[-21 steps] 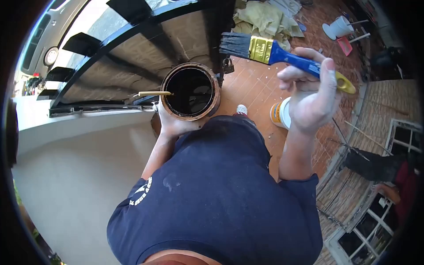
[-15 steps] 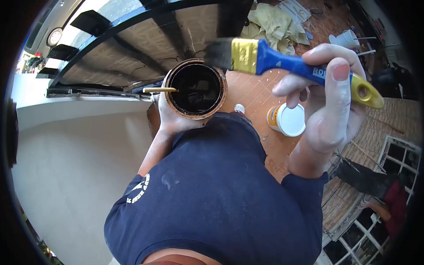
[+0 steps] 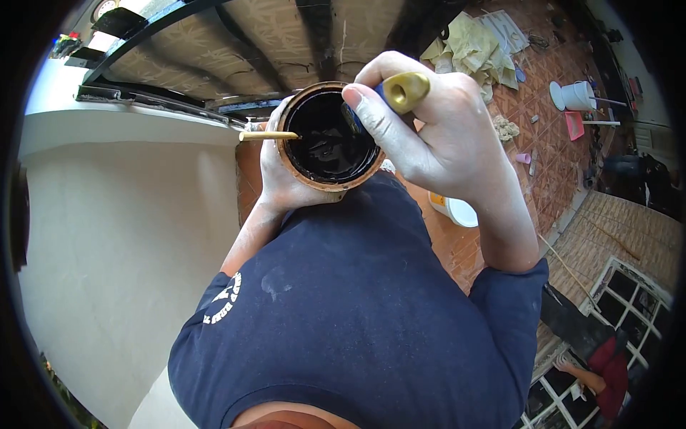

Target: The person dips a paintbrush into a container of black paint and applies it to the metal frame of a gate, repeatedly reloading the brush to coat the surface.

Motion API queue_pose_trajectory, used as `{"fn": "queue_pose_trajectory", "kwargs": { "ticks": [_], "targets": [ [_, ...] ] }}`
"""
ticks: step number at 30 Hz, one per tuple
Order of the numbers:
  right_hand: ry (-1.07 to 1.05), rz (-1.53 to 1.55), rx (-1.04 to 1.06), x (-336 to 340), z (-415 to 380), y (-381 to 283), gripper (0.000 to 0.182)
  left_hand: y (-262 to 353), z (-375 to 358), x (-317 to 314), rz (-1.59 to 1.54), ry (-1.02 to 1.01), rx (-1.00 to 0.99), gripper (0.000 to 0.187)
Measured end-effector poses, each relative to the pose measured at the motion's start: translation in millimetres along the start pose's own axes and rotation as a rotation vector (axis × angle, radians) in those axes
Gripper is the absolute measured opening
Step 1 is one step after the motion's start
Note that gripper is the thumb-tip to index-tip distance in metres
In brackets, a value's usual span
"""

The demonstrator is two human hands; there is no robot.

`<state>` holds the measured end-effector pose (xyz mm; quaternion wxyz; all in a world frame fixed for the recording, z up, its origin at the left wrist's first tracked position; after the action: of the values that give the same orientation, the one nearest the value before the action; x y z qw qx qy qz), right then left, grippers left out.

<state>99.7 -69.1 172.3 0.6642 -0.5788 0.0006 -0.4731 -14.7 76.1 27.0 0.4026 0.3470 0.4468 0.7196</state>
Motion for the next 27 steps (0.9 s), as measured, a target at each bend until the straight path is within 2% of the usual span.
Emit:
{"fn": "queue_pose_trajectory", "kwargs": {
  "ticks": [7, 9, 13, 15, 22, 24, 27],
  "targets": [
    [-0.044, 0.019, 0.054, -9.5, 4.1, 12.9, 0.016, 2.8, -3.5, 5.2, 0.069, 0.008, -0.084, 0.112],
    [-0.046, 0.021, 0.051, -10.2, 4.2, 14.4, 0.016, 10.7, -2.7, 6.2, 0.188, 0.010, -0.153, 0.114],
    [-0.067, -0.022, 0.053, -12.2, 4.4, 15.2, 0.015, 4.4, -4.6, 5.5, 0.143, -0.011, -0.131, 0.111],
    [-0.071, -0.023, 0.049, -12.0, 3.0, 13.8, 0.015, -6.8, -8.2, 1.9, 0.070, -0.014, -0.028, 0.115],
    [0.036, 0.041, 0.054, 5.9, -9.4, -1.4, 0.013, 1.0, -6.7, 0.2, 0.142, -0.013, -0.075, 0.109],
    [0.098, 0.065, 0.109, 18.3, -18.6, -9.2, 0.010, -3.4, -8.2, -3.9, 0.024, 0.045, -0.037, 0.107],
    [0.074, 0.074, 0.021, 15.4, -31.8, -2.3, 0.007, -3.7, -3.6, -11.4, 0.115, 0.032, -0.040, 0.104]
  ]
}}
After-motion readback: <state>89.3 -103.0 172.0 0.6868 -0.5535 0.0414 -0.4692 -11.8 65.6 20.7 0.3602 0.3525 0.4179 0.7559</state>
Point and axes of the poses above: each hand's wrist, its own z-axis towards the middle knuckle, its own x-axis out of the back of the hand, y = z × x, the point moved 4 cm from there along z, towards the middle knuckle, and after that the axes turned 2 degrees about y, right-handed, at the moved point
